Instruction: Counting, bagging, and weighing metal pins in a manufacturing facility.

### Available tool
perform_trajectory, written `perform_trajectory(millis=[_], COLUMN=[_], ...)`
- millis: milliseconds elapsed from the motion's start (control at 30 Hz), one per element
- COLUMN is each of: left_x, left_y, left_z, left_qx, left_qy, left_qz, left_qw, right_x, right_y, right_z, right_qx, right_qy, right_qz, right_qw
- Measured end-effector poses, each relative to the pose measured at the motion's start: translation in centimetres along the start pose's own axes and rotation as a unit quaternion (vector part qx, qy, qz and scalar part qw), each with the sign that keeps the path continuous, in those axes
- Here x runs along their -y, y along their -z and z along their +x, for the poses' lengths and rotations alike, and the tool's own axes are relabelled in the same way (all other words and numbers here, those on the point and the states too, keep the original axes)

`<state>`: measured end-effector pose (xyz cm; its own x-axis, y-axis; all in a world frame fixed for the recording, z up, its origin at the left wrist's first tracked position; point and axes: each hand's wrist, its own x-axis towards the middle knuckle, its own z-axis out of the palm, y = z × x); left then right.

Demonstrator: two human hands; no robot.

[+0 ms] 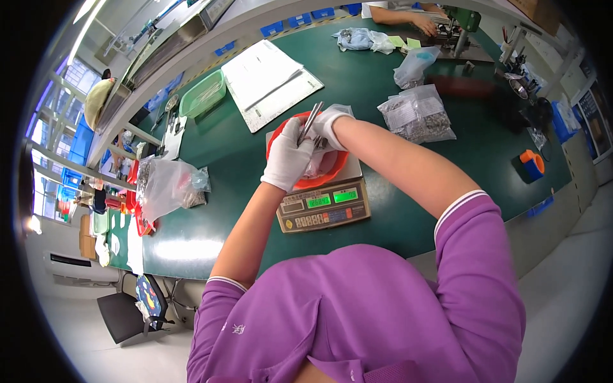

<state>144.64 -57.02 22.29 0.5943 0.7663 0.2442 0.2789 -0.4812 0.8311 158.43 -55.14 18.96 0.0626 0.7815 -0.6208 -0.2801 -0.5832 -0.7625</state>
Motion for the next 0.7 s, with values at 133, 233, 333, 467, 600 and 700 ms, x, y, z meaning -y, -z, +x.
perform_trajectory(millis=[133,233,333,467,600,700], left_x=[1.9,1.9,0.9,0.5,0.9,0.9], left_y=[-0.7,-2.7,-3.7,-4.9,-6.5,-6.3], left_z=[-0.9,-2.8,-4.6,-5.3,-5.6,-5.5], left_qx=[0.002,-0.010,-0.029,-0.043,-0.022,-0.027], left_qy=[0.013,-0.042,-0.014,0.026,-0.003,-0.012], left_qz=[-0.043,0.042,0.020,0.050,0.074,0.064], left_qw=[0.999,0.998,0.999,0.997,0.997,0.997], right_x=[-1.4,-2.1,-2.9,-4.8,-7.1,-8.0], right_y=[1.3,4.3,4.5,5.2,6.0,5.5], right_z=[1.0,1.4,-4.1,-5.2,-2.7,-1.5], right_qx=[0.058,0.125,0.043,0.160,0.050,-0.011], right_qy=[0.069,0.154,0.377,0.410,0.473,0.363], right_qz=[-0.206,-0.442,-0.551,-0.440,-0.656,-0.639], right_qw=[0.974,0.875,0.743,0.783,0.587,0.678])
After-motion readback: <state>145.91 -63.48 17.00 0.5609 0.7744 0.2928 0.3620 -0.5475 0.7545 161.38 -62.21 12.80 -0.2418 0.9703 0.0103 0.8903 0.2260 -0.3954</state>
